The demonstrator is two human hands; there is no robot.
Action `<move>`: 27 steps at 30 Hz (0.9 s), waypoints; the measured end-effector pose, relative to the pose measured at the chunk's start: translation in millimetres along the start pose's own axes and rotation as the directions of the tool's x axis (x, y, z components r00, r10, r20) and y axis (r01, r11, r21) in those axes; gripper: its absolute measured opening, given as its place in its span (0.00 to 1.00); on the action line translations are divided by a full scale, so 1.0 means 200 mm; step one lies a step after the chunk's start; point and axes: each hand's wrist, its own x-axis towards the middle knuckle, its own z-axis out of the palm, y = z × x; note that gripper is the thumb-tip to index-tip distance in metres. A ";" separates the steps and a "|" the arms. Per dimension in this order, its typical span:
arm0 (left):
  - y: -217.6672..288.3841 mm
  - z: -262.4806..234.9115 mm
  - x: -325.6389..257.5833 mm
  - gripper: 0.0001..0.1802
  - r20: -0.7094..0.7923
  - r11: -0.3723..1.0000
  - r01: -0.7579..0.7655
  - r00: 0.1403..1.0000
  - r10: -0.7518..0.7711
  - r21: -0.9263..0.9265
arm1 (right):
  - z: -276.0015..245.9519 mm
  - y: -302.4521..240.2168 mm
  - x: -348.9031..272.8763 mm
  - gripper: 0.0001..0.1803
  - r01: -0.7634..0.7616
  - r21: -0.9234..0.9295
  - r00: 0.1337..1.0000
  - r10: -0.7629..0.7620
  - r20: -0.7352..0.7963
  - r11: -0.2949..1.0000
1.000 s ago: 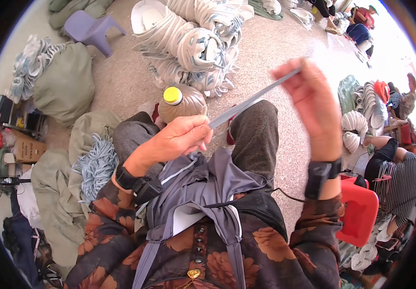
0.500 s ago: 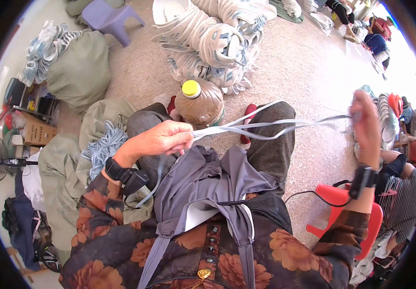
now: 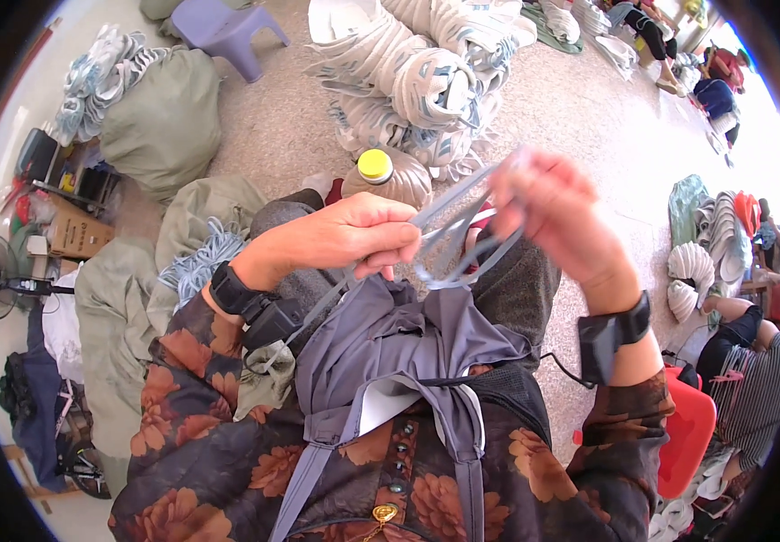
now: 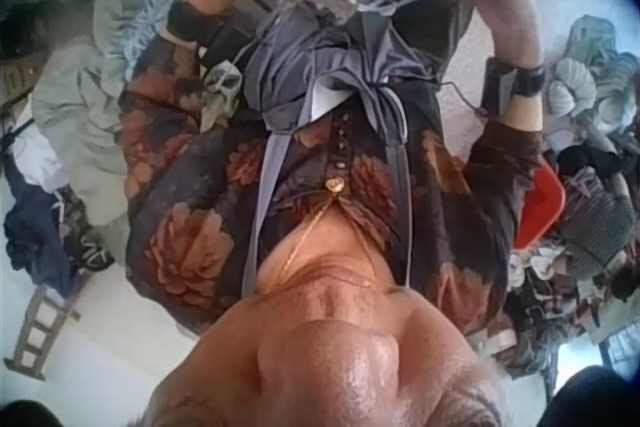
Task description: Sorting and organizing bundles of shoe laces and stacking shoe components in a manufacturing environment.
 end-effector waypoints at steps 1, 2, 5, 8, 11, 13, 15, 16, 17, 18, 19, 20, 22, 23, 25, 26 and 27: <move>0.00 -0.01 -0.02 0.16 0.007 1.000 -0.005 1.000 0.005 0.000 | -0.06 -0.05 0.00 0.12 0.097 0.055 0.994 -0.094 -0.047 0.994; 0.01 -0.02 -0.05 0.17 -0.013 0.999 -0.022 1.000 0.022 -0.048 | -0.12 -0.12 -0.02 0.14 0.165 0.117 0.982 -0.153 -0.109 0.979; -0.03 -0.06 -0.15 0.17 -0.059 0.993 -0.029 0.998 0.022 -0.112 | -0.38 -0.29 -0.07 0.16 0.303 0.286 0.953 -0.286 -0.103 0.909; -0.11 -0.10 -0.25 0.17 -0.089 0.991 0.005 0.996 -0.016 -0.131 | -0.63 -0.43 -0.15 0.17 0.398 0.290 0.917 -0.372 -0.144 0.870; -0.19 -0.15 -0.30 0.17 -0.077 0.989 0.027 0.996 -0.038 -0.148 | -1.00 -0.58 -0.35 0.20 0.427 0.053 0.859 -0.387 -0.335 0.902; -0.23 -0.20 -0.36 0.17 -0.081 0.987 0.065 0.994 -0.078 -0.150 | -1.19 -0.60 -0.43 0.19 0.439 -0.013 0.793 -0.394 -0.464 0.898; -0.20 -0.18 -0.50 0.17 -0.151 0.984 0.096 0.981 -0.118 -0.147 | -1.38 -0.64 -0.44 0.18 0.445 -0.007 0.796 -0.399 -0.455 0.896; -0.23 -0.20 -0.51 0.17 -0.129 0.981 0.083 0.986 -0.107 -0.176 | -1.50 -0.69 -0.51 0.18 0.411 -0.007 0.833 -0.379 -0.402 0.911; -0.25 -0.21 -0.52 0.18 -0.106 0.976 0.070 0.990 -0.094 -0.204 | -1.61 -0.74 -0.57 0.17 0.378 -0.009 0.867 -0.358 -0.348 0.926; -0.29 -0.23 -0.51 0.17 -0.070 0.969 0.063 0.994 -0.082 -0.237 | -1.69 -0.79 -0.65 0.17 0.381 -0.013 0.818 -0.343 -0.462 0.925; -0.24 -0.20 -0.57 0.17 -0.109 0.968 0.081 0.988 -0.109 -0.235 | -1.69 -0.71 -0.59 0.17 0.379 0.028 0.836 -0.329 -0.439 0.925; -0.26 -0.21 -0.60 0.18 -0.127 0.966 0.092 0.984 -0.126 -0.241 | -1.65 -0.65 -0.58 0.17 0.355 -0.312 0.726 -0.470 -0.502 0.881; -0.24 -0.22 -0.63 0.18 -0.143 0.973 0.080 0.983 -0.113 -0.216 | -1.65 -0.66 -0.66 0.17 0.158 -0.752 0.641 -0.646 -0.415 0.640; -0.21 -0.23 -0.63 0.18 -0.136 0.975 0.074 0.985 -0.104 -0.211 | -1.74 -0.71 -0.74 0.17 0.157 -0.758 0.634 -0.653 -0.414 0.633; -0.22 -0.26 -0.63 0.18 -0.108 0.969 0.052 0.991 -0.080 -0.241 | -1.85 -0.83 -0.90 0.16 0.203 -0.483 0.556 -0.506 -0.659 0.852; -0.20 -0.25 -0.65 0.18 -0.144 0.965 0.088 0.981 -0.126 -0.249 | -1.80 -0.69 -0.82 0.13 0.131 -0.402 0.729 -0.363 -0.580 0.906; -0.19 -0.24 -0.67 0.18 -0.163 0.963 0.089 0.978 -0.134 -0.254 | -1.57 -0.59 -0.67 0.10 -0.052 -0.656 0.738 -0.414 -0.533 0.753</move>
